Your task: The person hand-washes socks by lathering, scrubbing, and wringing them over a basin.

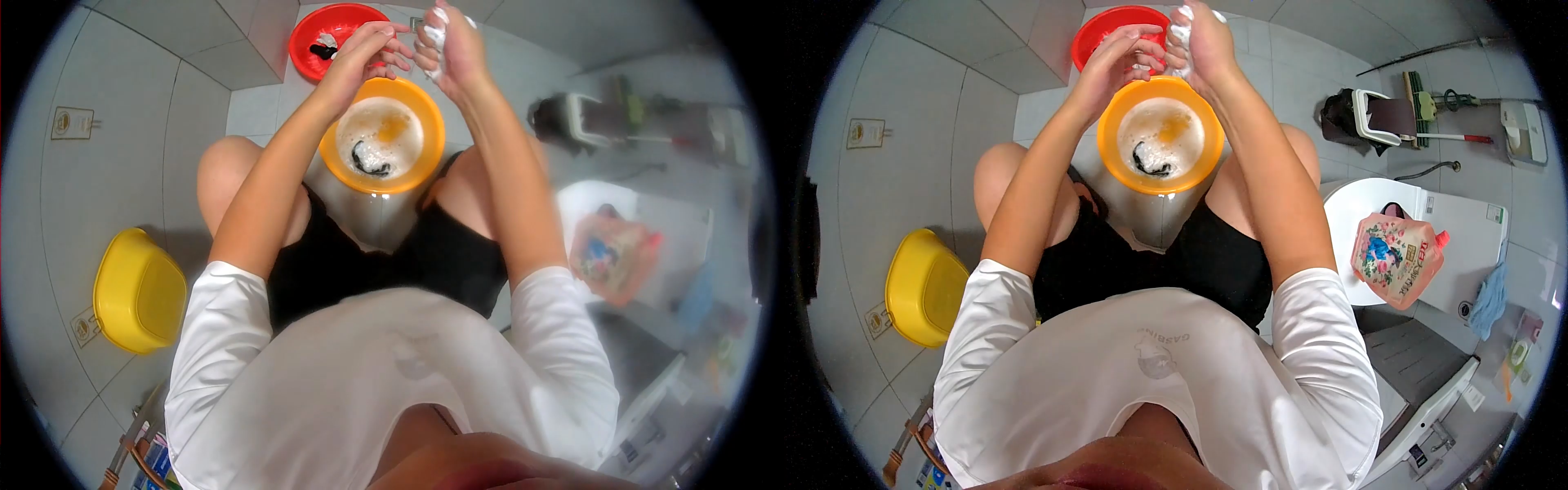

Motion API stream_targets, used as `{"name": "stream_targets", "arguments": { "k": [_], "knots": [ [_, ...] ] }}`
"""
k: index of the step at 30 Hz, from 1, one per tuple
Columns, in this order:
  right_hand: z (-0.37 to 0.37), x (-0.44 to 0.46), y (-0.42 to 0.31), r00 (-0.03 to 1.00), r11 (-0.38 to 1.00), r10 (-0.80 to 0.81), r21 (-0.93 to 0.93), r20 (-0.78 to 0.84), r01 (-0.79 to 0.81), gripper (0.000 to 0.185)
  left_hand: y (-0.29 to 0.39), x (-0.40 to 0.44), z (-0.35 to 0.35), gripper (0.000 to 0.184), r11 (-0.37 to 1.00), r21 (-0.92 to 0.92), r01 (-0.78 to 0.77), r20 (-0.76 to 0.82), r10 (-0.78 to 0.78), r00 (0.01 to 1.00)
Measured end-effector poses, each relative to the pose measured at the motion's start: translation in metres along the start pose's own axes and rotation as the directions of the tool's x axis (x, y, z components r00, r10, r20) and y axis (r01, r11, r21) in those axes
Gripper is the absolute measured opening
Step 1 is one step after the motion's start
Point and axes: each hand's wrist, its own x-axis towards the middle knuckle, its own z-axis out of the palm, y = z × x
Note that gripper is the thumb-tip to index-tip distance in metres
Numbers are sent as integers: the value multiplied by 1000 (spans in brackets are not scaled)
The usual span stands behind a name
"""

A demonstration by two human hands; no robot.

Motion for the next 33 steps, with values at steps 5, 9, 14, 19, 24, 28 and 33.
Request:
{"name": "stream_targets", "arguments": {
  "k": [5,9,14,19,24,28,33],
  "knots": [
    [69,-24,-13,958,989,-102,-130,-266,70,29,-4,-1,2,42,999,20,27,-69,-25,997],
    [45,-10,0,952,945,-222,-288,-209,157,42,-4,2,-5,41,998,1,56,-152,-55,987],
    [26,-14,1,978,946,-157,-304,-136,110,34,-8,-5,12,50,987,123,98,-62,-91,994],
    [46,-17,0,965,952,-250,-202,-76,231,25,-7,-12,23,41,872,469,140,148,-234,961],
    [46,-13,20,919,843,-393,-396,12,365,21,-16,-13,19,27,908,391,148,166,-228,959],
    [41,-8,36,902,769,-373,-471,218,432,27,-15,-11,17,28,695,700,167,-165,-71,984],
    [44,-8,68,817,598,-515,-575,258,559,36,-15,-6,0,25,376,915,147,-224,171,959]
  ]
}}
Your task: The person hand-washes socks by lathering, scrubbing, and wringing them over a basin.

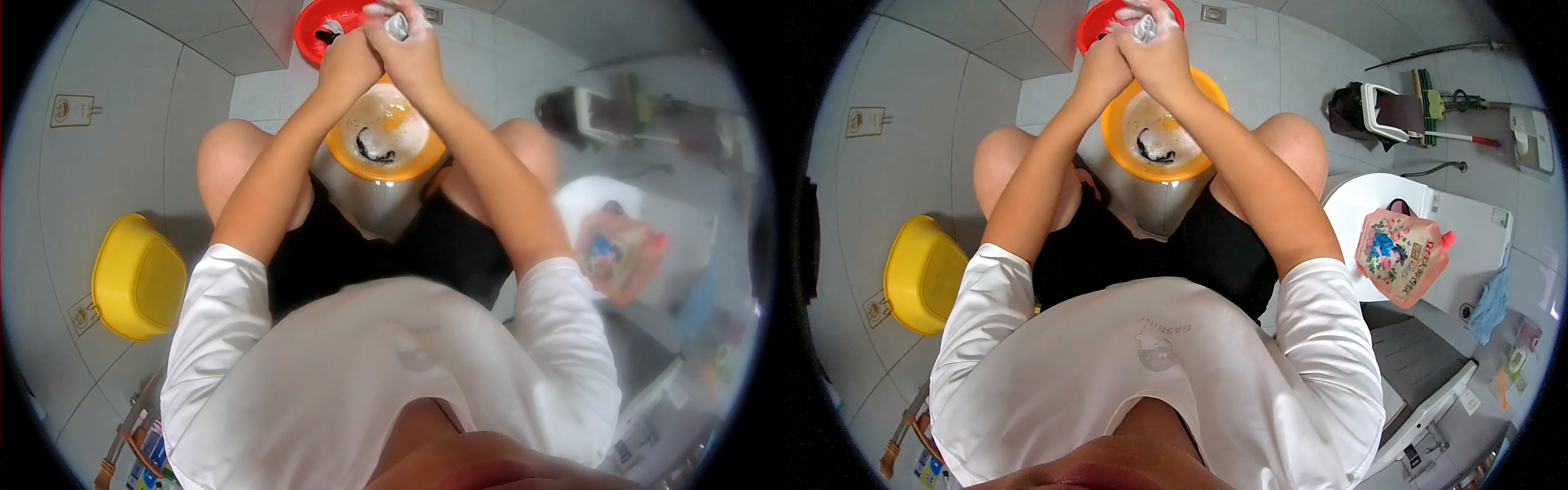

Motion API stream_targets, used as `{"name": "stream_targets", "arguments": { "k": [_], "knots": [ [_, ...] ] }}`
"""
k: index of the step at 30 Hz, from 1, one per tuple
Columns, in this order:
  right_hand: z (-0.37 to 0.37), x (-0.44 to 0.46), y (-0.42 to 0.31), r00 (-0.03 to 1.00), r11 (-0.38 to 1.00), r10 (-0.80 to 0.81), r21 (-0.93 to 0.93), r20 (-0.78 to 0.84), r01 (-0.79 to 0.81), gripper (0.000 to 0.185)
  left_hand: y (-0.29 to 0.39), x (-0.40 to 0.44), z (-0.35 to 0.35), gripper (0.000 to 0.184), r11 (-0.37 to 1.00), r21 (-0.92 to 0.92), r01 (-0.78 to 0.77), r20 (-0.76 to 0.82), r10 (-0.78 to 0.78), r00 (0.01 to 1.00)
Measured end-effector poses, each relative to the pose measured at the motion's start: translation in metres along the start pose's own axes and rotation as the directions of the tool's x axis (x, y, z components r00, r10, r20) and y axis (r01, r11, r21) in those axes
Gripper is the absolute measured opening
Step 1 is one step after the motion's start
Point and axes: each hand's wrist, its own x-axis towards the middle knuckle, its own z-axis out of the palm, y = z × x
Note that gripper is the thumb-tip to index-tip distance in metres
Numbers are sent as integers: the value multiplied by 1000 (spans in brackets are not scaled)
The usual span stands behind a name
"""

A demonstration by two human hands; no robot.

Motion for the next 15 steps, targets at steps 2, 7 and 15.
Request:
{"name": "stream_targets", "arguments": {
  "k": [2,7,15],
  "knots": [
    [8,-6,11,974,951,178,281,-142,-133,35,-4,-5,13,22,999,-5,-52,-211,50,976],
    [11,-5,-8,962,899,184,431,-202,-81,33,7,-8,16,20,999,44,-30,-214,39,976],
    [-13,8,-19,954,827,298,501,-2,-257,22,4,-10,33,26,998,-59,20,-49,-23,999]
  ]
}}
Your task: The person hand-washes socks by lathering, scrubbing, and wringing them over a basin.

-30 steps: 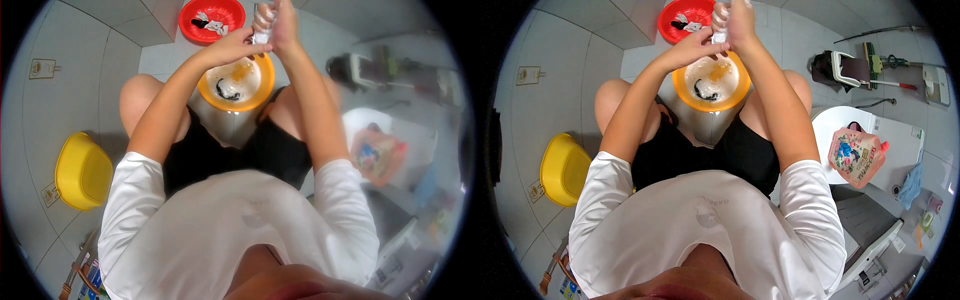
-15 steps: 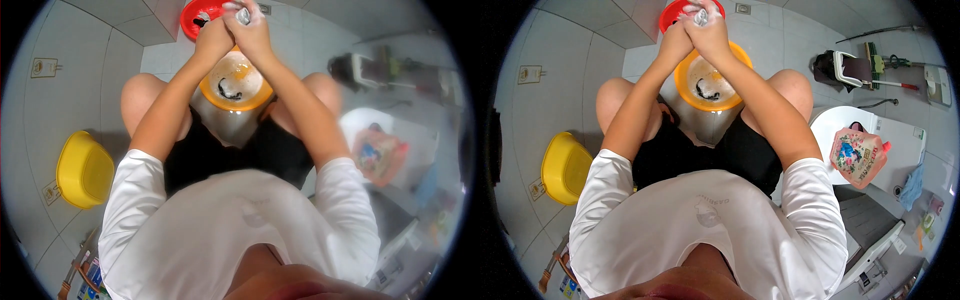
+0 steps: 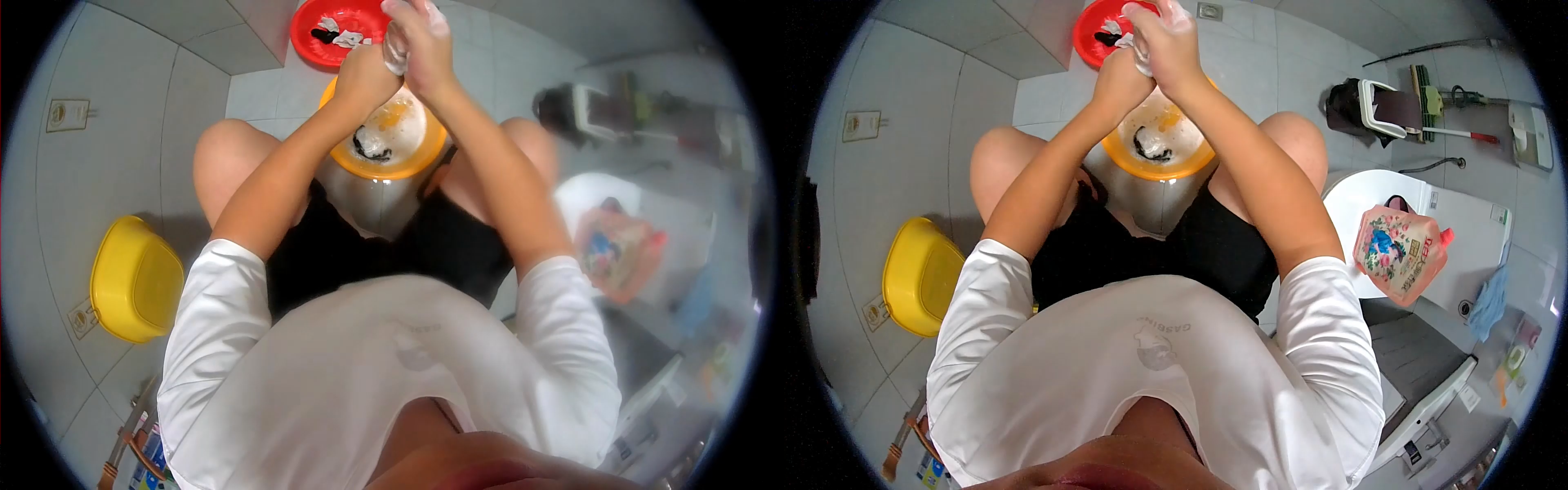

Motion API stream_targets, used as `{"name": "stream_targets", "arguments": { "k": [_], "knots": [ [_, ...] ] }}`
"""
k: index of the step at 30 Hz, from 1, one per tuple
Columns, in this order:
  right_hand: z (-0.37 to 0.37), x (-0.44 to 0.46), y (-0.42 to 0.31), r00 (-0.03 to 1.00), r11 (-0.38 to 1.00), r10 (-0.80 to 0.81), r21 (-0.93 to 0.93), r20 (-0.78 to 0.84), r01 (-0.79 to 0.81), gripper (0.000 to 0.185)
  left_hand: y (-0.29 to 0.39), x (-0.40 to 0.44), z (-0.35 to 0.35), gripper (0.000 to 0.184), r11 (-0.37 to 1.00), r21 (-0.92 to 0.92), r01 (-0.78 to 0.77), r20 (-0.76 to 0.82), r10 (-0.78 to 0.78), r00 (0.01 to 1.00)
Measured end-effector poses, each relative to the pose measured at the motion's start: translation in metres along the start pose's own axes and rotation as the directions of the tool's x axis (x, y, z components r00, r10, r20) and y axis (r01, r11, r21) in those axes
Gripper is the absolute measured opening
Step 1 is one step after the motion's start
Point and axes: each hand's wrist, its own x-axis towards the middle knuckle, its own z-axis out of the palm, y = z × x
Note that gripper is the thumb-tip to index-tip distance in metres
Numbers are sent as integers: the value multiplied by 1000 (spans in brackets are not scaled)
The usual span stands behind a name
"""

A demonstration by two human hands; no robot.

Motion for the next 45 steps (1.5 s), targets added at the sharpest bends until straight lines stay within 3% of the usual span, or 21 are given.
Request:
{"name": "stream_targets", "arguments": {
  "k": [5,9,12,14,15,17,19,21,23,24,25,27,28,29,31,36,38,40,41,42,45],
  "knots": [
    [-10,7,4,990,996,-41,-78,136,52,17,-10,-2,4,38,1000,6,11,64,-11,998],
    [-15,8,-4,956,975,184,-168,228,-147,12,-30,-3,17,45,991,-95,96,147,-81,986],
    [-23,5,-8,903,949,316,-106,293,-297,12,-20,-9,10,49,987,-154,37,263,5,965],
    [-29,6,-8,838,909,400,-47,371,-413,17,-9,-15,4,48,919,-392,-32,296,159,942],
    [-33,7,-7,799,881,438,-22,413,-472,19,-5,-17,0,48,919,-394,-34,294,161,942],
    [-35,5,-7,751,847,474,-4,459,-532,22,13,-23,-18,29,837,-456,303,609,45,792],
    [-37,3,-5,781,783,427,246,455,-571,23,5,-19,-14,32,864,-417,282,583,16,812],
    [-36,4,0,794,784,387,287,468,-551,24,-10,-14,2,36,890,-375,260,559,-6,829],
    [-30,11,13,901,919,332,119,279,-375,26,-14,-12,16,35,765,-640,76,180,53,982],
    [-30,13,21,914,948,280,66,295,-312,30,-15,-11,9,41,791,-575,211,281,-52,958],
    [-26,12,24,914,949,278,66,297,-309,30,-20,-7,8,41,791,-575,208,279,-50,959],
    [-18,11,30,983,836,174,-538,66,-112,46,-27,2,8,45,798,-520,304,324,-145,935],
    [-25,16,52,998,827,62,-560,-1,-52,48,-32,2,15,44,833,-549,67,60,-40,997],
    [-25,16,62,998,827,59,-560,5,-46,48,-37,5,17,44,834,-548,62,54,-39,998],
    [-26,19,75,981,695,-190,-702,27,154,52,-45,13,19,38,898,-379,-224,-291,114,950],
    [2,0,28,966,652,-155,-713,208,258,50,-28,6,-7,28,968,-234,-88,-85,70,994],
    [3,-1,20,984,798,-56,-584,170,146,46,-21,5,-10,26,986,-145,-82,-31,78,996],
    [3,2,13,991,892,11,-449,132,50,44,-9,3,-5,22,916,-306,-259,-263,180,948],
    [5,3,10,991,953,82,-298,104,-48,43,-8,4,-1,22,916,-307,-259,-262,180,948],
    [14,6,15,994,950,-102,-294,28,105,23,-7,4,2,20,892,-397,-215,-228,131,965],
    [-4,13,22,998,978,-40,-201,51,50,39,-20,5,15,17,833,-538,-128,-109,82,991]
  ]
}}
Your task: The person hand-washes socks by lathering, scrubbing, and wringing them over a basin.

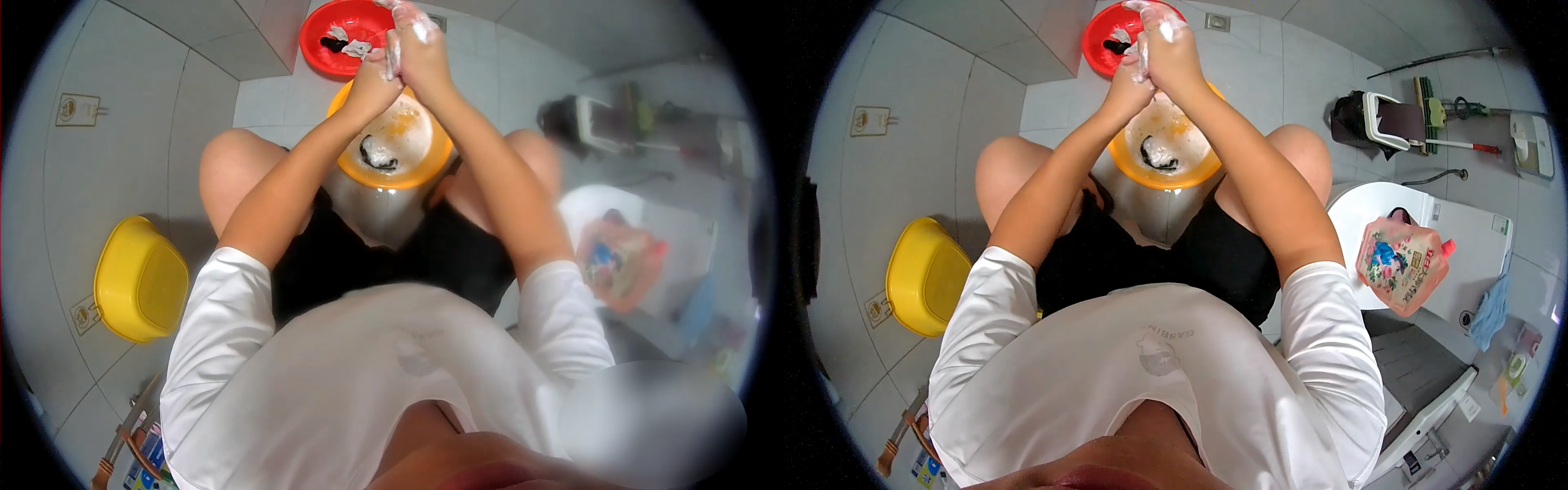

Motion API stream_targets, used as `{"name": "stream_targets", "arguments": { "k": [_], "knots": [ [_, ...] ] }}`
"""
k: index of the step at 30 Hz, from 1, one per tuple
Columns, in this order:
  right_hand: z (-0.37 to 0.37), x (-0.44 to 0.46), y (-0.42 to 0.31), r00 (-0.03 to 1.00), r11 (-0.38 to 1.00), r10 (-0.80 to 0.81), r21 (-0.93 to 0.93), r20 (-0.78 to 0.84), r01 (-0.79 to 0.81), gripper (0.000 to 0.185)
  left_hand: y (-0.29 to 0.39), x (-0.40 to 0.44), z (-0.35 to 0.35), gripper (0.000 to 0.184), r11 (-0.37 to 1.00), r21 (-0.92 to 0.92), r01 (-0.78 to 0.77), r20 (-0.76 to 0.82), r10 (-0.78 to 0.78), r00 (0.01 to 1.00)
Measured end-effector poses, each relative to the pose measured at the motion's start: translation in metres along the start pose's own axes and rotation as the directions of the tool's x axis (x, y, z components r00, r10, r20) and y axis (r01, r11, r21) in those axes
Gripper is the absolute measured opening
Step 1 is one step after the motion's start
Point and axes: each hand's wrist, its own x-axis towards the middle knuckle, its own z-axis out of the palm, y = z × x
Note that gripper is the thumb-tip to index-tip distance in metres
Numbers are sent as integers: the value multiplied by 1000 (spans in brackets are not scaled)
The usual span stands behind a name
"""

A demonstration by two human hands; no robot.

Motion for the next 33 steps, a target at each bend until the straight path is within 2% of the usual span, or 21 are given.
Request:
{"name": "stream_targets", "arguments": {
  "k": [1,2,4,8,10,14,16,17,19,20,22,23,24,25,29,31,32,33],
  "knots": [
    [2,2,-3,999,999,22,30,-33,-21,40,-7,0,0,15,998,-55,43,67,-39,997],
    [2,2,-7,999,999,24,31,-30,-23,40,-13,0,-1,15,998,-54,44,64,-40,997],
    [-2,1,-15,983,981,181,74,-20,-179,36,-17,2,-3,26,979,33,201,259,-203,944],
    [-15,2,-17,968,953,232,177,97,-246,28,-12,-1,0,23,982,-19,186,204,-178,963],
    [-21,-4,-25,926,873,272,338,261,-352,24,-12,0,1,29,989,-49,140,224,-126,966],
    [-22,-3,-24,915,810,295,437,274,-392,19,-21,1,-8,33,990,-3,144,262,-138,955],
    [-24,-2,-24,905,823,347,383,248,-420,18,-23,3,-10,20,976,90,197,374,-216,902],
    [-25,-2,-24,904,822,348,383,248,-422,18,-21,2,-10,20,976,90,198,374,-218,902],
    [-24,-2,-26,871,774,468,406,151,-487,21,-10,-4,-12,17,997,71,26,395,-52,917],
    [-26,-2,-26,871,774,468,406,151,-487,21,-2,-5,-12,17,997,71,26,395,-52,917],
    [-27,-5,-28,860,740,464,441,213,-509,25,13,-10,-14,13,989,49,143,403,-150,903],
    [-27,-7,-28,859,738,468,443,207,-509,25,18,-11,-17,13,988,46,147,408,-154,900],
    [-28,-8,-29,849,740,485,419,210,-526,24,23,-12,-20,10,902,-119,414,542,-291,788],
    [-30,-6,-30,838,741,501,394,216,-544,23,24,-12,-21,7,718,-229,657,680,-365,636],
    [-33,-5,-22,842,748,442,391,308,-536,19,25,-26,-11,9,647,-286,707,711,-352,610],
    [-27,-7,-11,953,942,203,222,225,-253,14,18,-24,-8,16,649,-335,683,663,-353,660],
    [-25,-9,-15,954,942,202,223,222,-251,14,17,-23,-9,16,649,-332,684,666,-352,658],
    [-25,-11,-21,936,920,279,221,214,-324,11,17,-22,-9,18,714,-298,633,626,-354,694]
  ]
}}
